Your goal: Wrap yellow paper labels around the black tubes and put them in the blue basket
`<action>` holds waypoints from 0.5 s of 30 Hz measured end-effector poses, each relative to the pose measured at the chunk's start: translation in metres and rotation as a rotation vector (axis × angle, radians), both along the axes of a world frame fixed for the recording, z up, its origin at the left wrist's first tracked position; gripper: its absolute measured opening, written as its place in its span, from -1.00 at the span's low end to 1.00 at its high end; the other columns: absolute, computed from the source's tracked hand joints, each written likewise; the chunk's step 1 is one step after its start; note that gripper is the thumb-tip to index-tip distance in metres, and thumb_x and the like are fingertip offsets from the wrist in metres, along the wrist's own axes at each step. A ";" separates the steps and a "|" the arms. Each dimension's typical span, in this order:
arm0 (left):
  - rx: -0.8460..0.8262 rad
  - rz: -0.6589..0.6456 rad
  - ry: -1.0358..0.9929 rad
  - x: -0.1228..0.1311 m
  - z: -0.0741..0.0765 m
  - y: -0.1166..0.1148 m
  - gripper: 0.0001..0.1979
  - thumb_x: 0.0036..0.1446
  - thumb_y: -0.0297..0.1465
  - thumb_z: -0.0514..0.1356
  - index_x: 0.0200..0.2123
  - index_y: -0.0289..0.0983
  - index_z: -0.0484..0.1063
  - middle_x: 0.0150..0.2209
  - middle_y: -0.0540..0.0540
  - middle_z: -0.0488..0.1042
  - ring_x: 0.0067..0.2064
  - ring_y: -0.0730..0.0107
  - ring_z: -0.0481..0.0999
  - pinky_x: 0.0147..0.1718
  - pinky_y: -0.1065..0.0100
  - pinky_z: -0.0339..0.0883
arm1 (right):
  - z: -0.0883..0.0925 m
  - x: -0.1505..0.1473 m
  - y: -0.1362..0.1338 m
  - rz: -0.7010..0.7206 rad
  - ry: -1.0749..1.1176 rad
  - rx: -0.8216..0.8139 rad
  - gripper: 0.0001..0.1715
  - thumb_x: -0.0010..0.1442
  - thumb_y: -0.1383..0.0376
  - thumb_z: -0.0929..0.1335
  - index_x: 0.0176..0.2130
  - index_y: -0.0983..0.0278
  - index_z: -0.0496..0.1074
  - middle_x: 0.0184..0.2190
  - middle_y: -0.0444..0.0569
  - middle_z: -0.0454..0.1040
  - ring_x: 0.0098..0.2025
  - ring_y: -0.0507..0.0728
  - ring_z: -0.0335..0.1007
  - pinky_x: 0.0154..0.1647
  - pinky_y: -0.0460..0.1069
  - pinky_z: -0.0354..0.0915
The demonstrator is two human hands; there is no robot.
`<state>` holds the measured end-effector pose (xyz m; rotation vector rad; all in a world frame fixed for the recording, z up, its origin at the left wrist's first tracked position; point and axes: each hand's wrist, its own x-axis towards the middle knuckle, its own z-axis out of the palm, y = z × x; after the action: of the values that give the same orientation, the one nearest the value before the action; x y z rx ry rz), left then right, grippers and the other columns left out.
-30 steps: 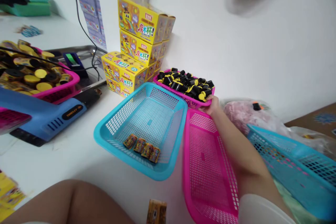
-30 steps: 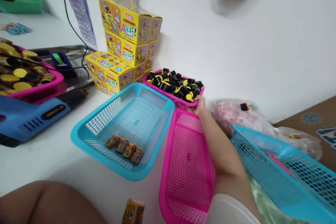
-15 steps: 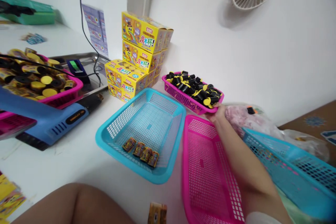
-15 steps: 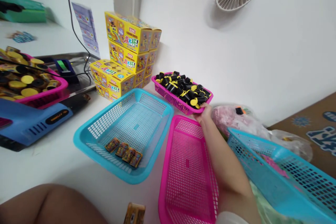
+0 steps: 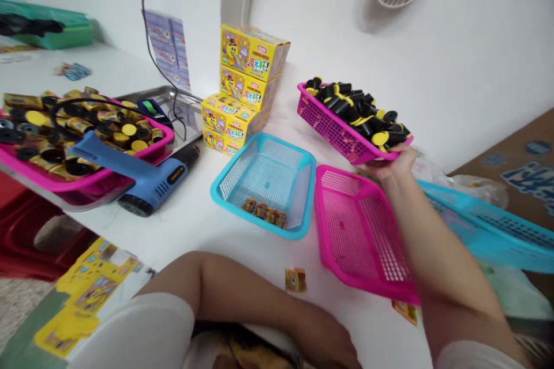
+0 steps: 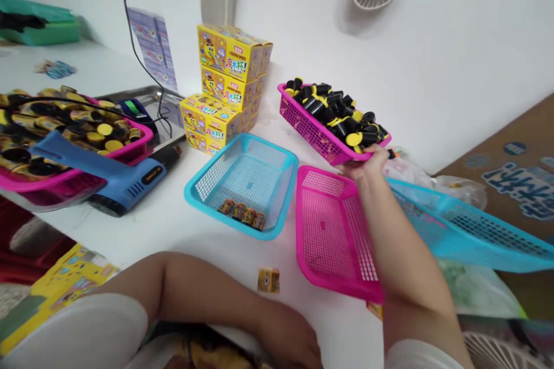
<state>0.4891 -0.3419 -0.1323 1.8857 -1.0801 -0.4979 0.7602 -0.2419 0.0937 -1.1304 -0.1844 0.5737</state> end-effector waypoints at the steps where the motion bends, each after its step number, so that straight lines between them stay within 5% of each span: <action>1: -0.044 0.032 -0.034 -0.004 0.002 0.003 -0.89 0.02 -0.47 0.30 -0.35 -0.16 0.55 -0.28 -0.11 0.58 -0.16 0.06 0.59 -0.05 0.13 0.47 | 0.004 -0.009 -0.005 -0.007 0.008 0.009 -0.41 -0.36 0.27 0.28 -0.21 0.12 0.42 -0.34 -0.02 0.62 -0.17 0.31 0.54 -0.07 0.30 0.52; 5: -0.359 0.113 -0.014 -0.034 0.020 0.013 -0.81 -0.08 -0.48 0.30 -0.35 -0.11 0.60 -0.38 -0.06 0.56 -0.31 0.16 0.55 -0.20 0.19 0.45 | 0.014 -0.044 -0.025 -0.023 0.029 0.036 -0.52 -0.21 0.27 0.30 -0.19 0.14 0.42 -0.32 -0.03 0.61 -0.14 0.27 0.53 -0.01 0.26 0.51; 8: -0.635 0.254 0.041 -0.055 0.042 0.023 -0.88 0.16 -0.30 0.27 -0.24 -0.15 0.57 -0.31 -0.09 0.59 -0.34 0.29 0.56 -0.27 0.30 0.47 | 0.015 -0.068 -0.042 -0.045 0.048 0.032 -0.57 -0.10 0.24 0.32 -0.16 0.17 0.43 -0.28 -0.01 0.60 -0.15 0.26 0.52 -0.03 0.25 0.53; 12: -0.977 0.774 0.041 -0.047 0.101 0.065 -0.56 0.52 -0.08 -0.21 0.28 -0.09 0.17 0.18 -0.19 0.41 0.06 0.35 0.53 0.03 0.27 0.47 | 0.009 -0.095 -0.064 -0.071 0.058 0.034 -0.61 -0.06 0.20 0.33 -0.16 0.17 0.43 -0.29 -0.02 0.59 -0.15 0.27 0.52 -0.08 0.24 0.55; 15: -1.301 1.269 0.119 -0.017 0.160 0.110 -0.29 0.39 -0.23 0.22 0.42 -0.05 -0.13 0.39 -0.20 0.21 0.27 0.28 0.42 0.16 0.21 0.42 | 0.001 -0.114 -0.077 -0.064 0.052 0.037 -0.59 -0.10 0.20 0.34 -0.17 0.14 0.44 -0.36 -0.06 0.57 -0.15 0.28 0.52 -0.12 0.22 0.56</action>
<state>0.4716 -0.2322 0.0278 0.9460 0.1293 0.6907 0.6460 -0.3191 0.0951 -1.0803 -0.1134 0.5406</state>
